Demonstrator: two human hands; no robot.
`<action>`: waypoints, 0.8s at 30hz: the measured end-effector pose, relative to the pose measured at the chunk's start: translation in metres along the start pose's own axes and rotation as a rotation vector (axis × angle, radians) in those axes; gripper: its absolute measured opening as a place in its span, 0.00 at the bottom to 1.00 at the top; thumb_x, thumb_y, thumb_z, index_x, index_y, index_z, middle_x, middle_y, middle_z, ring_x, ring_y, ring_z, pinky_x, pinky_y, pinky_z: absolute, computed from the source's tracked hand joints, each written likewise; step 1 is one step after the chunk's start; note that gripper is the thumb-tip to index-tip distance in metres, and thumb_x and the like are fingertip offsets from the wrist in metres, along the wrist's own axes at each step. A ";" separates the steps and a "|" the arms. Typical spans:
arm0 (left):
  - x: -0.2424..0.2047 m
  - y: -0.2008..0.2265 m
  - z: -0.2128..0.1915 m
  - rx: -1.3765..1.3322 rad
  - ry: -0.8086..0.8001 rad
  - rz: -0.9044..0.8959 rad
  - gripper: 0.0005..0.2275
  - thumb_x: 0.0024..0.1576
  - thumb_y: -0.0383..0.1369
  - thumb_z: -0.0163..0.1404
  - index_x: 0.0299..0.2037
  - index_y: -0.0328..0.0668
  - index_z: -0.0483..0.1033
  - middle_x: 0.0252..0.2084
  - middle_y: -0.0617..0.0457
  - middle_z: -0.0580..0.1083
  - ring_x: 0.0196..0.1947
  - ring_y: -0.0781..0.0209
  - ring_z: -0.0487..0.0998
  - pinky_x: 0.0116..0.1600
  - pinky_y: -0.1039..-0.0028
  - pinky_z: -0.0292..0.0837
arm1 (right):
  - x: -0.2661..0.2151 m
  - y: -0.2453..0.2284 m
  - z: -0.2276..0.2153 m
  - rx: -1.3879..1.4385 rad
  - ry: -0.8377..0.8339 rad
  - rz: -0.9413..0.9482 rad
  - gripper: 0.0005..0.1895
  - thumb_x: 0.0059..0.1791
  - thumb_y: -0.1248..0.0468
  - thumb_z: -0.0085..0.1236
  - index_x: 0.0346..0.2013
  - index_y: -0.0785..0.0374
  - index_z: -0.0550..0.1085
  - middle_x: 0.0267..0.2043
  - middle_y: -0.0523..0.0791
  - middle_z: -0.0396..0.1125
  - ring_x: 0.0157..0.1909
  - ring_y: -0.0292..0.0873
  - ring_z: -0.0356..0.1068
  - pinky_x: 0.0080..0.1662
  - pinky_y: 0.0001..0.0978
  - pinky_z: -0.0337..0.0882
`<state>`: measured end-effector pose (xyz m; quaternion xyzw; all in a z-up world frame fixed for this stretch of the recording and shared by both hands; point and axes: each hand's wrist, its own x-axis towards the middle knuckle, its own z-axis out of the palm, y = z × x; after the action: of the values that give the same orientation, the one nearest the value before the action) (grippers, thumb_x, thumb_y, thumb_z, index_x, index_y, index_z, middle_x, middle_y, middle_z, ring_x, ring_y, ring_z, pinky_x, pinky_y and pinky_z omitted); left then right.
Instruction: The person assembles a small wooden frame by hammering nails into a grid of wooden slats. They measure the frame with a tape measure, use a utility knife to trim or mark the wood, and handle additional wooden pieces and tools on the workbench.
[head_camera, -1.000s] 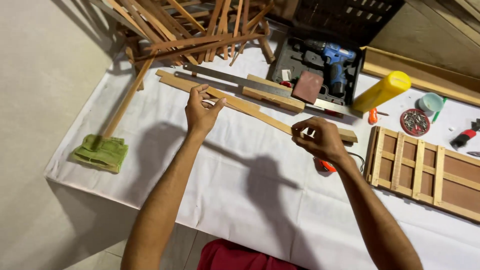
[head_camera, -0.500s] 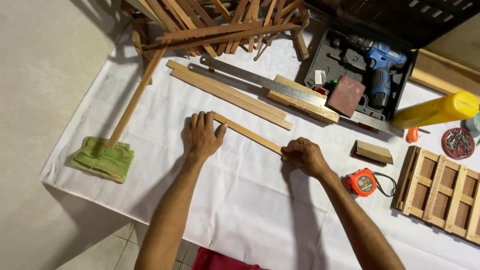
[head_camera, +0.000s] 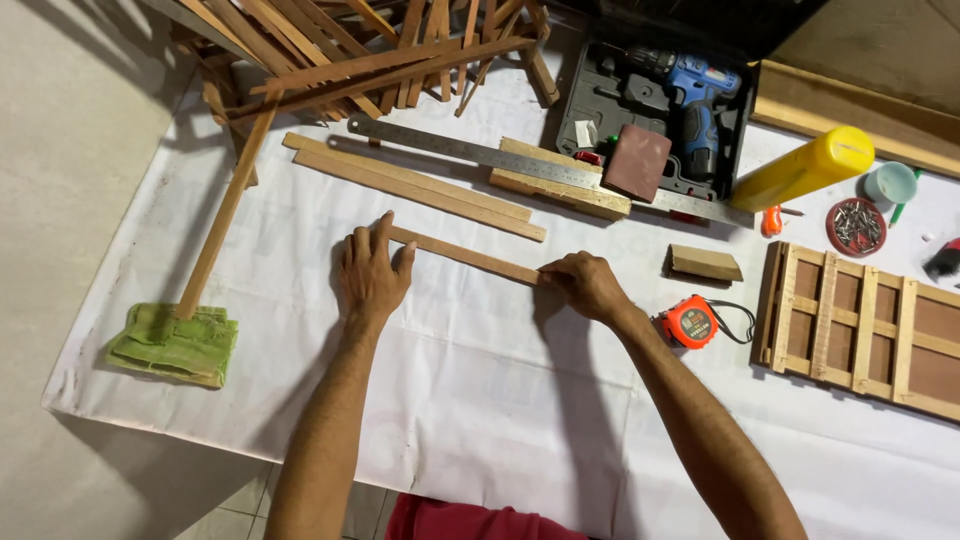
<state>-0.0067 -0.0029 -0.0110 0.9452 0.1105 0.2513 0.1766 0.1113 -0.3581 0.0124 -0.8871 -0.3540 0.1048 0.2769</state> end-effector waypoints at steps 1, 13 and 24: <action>0.000 0.001 0.000 -0.003 0.001 0.006 0.24 0.64 0.50 0.52 0.64 0.42 0.70 0.45 0.48 0.67 0.45 0.53 0.67 0.48 0.58 0.66 | 0.000 -0.005 -0.003 -0.002 0.006 0.003 0.08 0.49 0.65 0.64 0.43 0.57 0.83 0.40 0.43 0.77 0.42 0.42 0.74 0.45 0.40 0.78; 0.001 -0.002 0.001 0.003 -0.086 -0.029 0.22 0.60 0.50 0.57 0.58 0.46 0.79 0.42 0.52 0.64 0.42 0.55 0.65 0.48 0.61 0.67 | -0.018 0.008 0.001 -0.168 0.041 -0.008 0.14 0.41 0.64 0.69 0.42 0.57 0.84 0.37 0.46 0.75 0.40 0.44 0.72 0.42 0.37 0.78; 0.000 0.013 0.002 -0.056 0.056 0.085 0.25 0.60 0.49 0.58 0.61 0.42 0.76 0.43 0.50 0.64 0.44 0.52 0.68 0.46 0.59 0.70 | -0.034 -0.012 -0.016 -0.111 -0.027 0.175 0.29 0.45 0.61 0.68 0.61 0.54 0.73 0.53 0.50 0.69 0.54 0.49 0.68 0.52 0.42 0.74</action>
<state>-0.0044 -0.0148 -0.0074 0.9364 0.0682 0.2878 0.1889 0.0864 -0.3813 0.0320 -0.9272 -0.2840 0.1208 0.2121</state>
